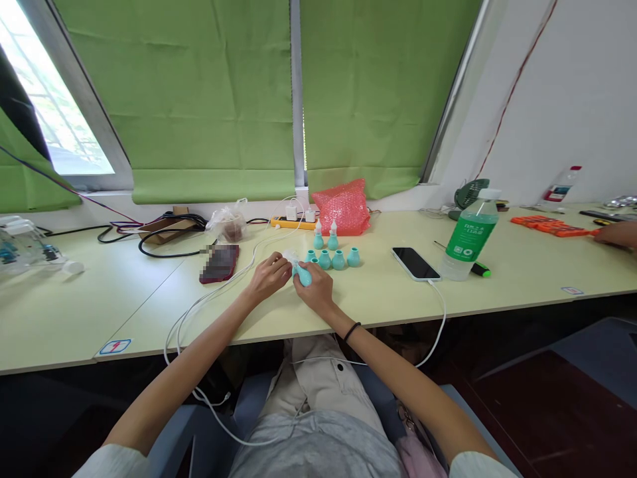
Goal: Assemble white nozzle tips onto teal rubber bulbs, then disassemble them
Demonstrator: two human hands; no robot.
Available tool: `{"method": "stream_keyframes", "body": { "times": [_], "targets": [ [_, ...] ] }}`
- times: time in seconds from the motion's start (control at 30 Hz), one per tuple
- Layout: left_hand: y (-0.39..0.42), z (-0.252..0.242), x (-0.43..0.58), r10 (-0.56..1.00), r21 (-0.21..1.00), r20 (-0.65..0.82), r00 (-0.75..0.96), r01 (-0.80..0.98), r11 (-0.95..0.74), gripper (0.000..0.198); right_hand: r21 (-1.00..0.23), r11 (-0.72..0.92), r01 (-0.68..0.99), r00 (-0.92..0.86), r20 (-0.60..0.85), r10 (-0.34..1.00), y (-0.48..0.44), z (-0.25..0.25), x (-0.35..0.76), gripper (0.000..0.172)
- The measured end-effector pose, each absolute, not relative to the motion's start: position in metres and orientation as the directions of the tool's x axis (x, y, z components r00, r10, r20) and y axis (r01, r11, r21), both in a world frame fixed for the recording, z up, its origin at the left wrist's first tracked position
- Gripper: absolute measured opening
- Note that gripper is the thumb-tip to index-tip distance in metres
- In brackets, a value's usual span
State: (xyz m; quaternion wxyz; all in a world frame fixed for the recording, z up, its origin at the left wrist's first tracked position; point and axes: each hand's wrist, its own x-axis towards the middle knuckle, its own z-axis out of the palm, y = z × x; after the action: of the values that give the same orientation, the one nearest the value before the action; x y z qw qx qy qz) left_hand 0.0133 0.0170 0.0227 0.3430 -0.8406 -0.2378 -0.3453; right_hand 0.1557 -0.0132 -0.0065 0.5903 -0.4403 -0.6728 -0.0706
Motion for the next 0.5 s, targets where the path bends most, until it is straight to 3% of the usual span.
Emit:
{"method": "stream_keyframes", "body": {
  "times": [0.5],
  "targets": [
    [0.0138, 0.0246, 0.0165, 0.174, -0.315, 0.811, 0.559, 0.668, -0.674, 0.020, -0.482, 0.619, 0.620, 0.085, 0.825, 0.558, -0.0166, -0.0030, 0.1548, 0.018]
  ]
}}
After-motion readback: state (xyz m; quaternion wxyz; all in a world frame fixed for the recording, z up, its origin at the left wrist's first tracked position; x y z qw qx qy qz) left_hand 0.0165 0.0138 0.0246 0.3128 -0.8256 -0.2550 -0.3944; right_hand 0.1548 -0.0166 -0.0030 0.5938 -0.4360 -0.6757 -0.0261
